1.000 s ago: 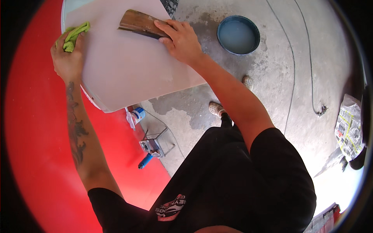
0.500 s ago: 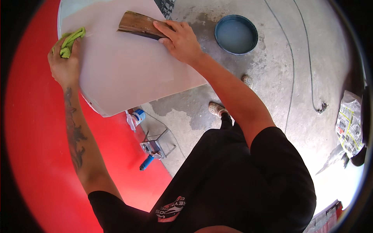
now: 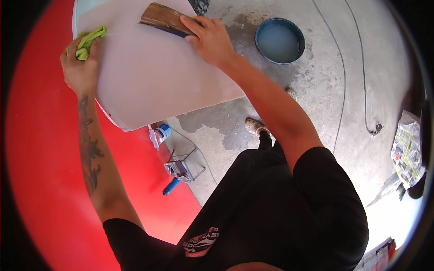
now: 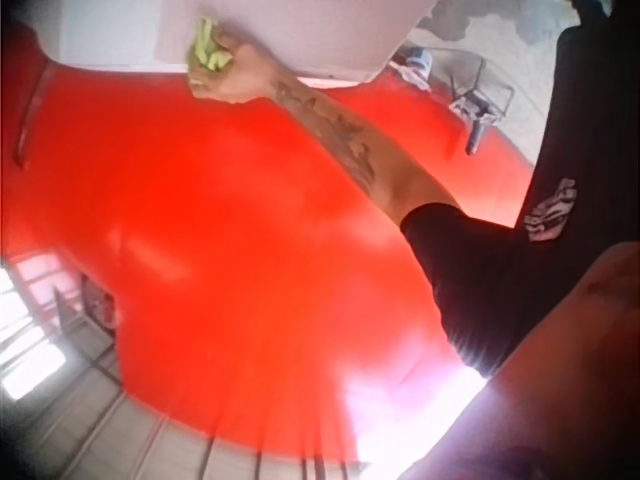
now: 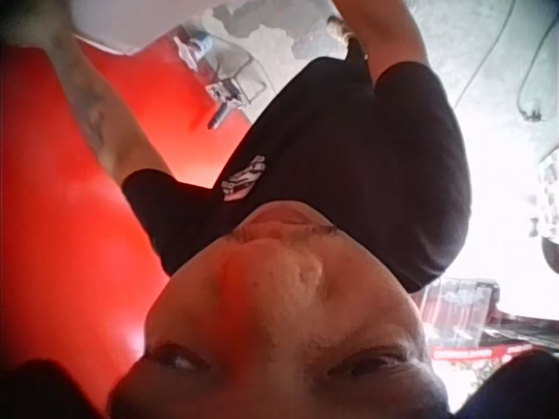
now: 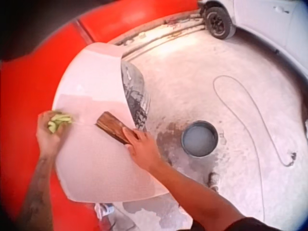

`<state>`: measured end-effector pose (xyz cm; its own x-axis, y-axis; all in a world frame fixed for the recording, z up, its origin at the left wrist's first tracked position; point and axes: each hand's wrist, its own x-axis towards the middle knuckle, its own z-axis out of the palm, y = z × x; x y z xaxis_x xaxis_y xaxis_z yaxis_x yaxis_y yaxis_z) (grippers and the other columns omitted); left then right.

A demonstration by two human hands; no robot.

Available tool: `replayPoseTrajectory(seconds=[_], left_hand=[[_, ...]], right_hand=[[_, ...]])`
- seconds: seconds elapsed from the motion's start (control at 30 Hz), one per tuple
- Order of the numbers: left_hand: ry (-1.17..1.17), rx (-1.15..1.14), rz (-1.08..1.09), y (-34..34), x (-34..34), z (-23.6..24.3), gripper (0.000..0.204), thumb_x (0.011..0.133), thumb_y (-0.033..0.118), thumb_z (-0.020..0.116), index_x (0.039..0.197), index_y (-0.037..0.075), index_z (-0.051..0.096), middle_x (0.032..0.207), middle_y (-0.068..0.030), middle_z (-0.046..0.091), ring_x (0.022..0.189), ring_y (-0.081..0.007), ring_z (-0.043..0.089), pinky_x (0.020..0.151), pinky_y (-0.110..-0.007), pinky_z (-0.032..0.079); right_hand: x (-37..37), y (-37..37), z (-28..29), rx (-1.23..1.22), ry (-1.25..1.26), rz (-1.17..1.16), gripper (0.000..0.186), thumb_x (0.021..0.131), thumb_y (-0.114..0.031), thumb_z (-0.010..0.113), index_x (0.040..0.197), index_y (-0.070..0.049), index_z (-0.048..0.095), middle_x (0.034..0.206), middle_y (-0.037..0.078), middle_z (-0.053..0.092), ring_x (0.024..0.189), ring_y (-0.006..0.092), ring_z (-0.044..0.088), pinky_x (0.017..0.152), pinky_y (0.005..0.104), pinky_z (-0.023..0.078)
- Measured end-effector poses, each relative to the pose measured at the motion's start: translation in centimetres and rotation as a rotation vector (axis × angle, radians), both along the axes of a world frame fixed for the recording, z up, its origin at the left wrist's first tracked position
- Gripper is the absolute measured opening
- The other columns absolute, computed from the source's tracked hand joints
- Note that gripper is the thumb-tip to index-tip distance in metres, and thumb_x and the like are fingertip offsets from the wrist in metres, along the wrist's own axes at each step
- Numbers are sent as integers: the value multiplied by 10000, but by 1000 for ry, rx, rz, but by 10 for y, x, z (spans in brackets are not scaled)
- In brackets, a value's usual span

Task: Sanding a car body part using a sanding block and water for surface preparation.

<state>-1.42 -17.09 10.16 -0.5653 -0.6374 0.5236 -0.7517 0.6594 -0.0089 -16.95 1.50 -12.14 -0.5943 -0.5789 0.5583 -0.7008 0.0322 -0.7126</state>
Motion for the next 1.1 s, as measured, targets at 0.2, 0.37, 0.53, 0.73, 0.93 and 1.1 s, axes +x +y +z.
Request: replayPoseTrajectory(seconds=[0.2, 0.37, 0.53, 0.73, 0.93, 1.1], left_hand=[[-8, -12, 9, -4, 8, -5, 502, 779, 523, 779, 1199, 257, 708, 1323, -32, 588, 1186, -260, 615, 970, -426, 521], [-7, -28, -26, 1, -4, 1, 505, 776, 517, 784, 1201, 255, 707, 1324, -33, 587, 1174, -261, 621, 962, -429, 525], [4, 4, 7, -5, 5, -4, 499, 763, 509, 798, 1178, 244, 718, 1332, -40, 582, 1172, -266, 622, 954, -431, 527], [-14, -32, 0, -2, 8, -3, 505, 754, 510, 802, 1173, 241, 717, 1350, -38, 571, 1178, -272, 618, 950, -430, 528], [19, 26, 33, 12, -13, 3, 495, 766, 513, 784, 1173, 240, 717, 1340, -36, 576, 1169, -265, 619, 935, -438, 528], [-24, -11, 66, 2, 8, -2, 496, 769, 511, 777, 1179, 238, 714, 1336, -38, 575, 1179, -270, 611, 938, -443, 526]], right_hand=[[102, 124, 19, 169, -181, 271, 669, 718, -178, 814, 1349, -264, 610, 1295, 48, 555, 1102, 289, 537, 929, 459, 461], [17, 19, 15, -18, -3, 45, 573, 808, -191, 739, 1358, -205, 577, 1196, 76, 593, 1030, 338, 553, 896, 450, 483], [30, 8, 20, 52, -82, 69, 554, 821, -182, 724, 1357, -195, 582, 1231, 67, 607, 997, 334, 571, 901, 441, 496], [99, 103, 44, 172, -109, 260, 629, 778, -179, 759, 1383, -180, 589, 1263, 101, 580, 1042, 328, 566, 927, 426, 509], [2, -17, 42, 241, -46, -90, 513, 879, -247, 677, 1369, -157, 555, 1170, 90, 633, 990, 351, 605, 836, 446, 552], [92, 67, 48, 149, -91, 119, 609, 811, -241, 743, 1390, -161, 571, 1207, 116, 609, 985, 338, 599, 837, 439, 540]])
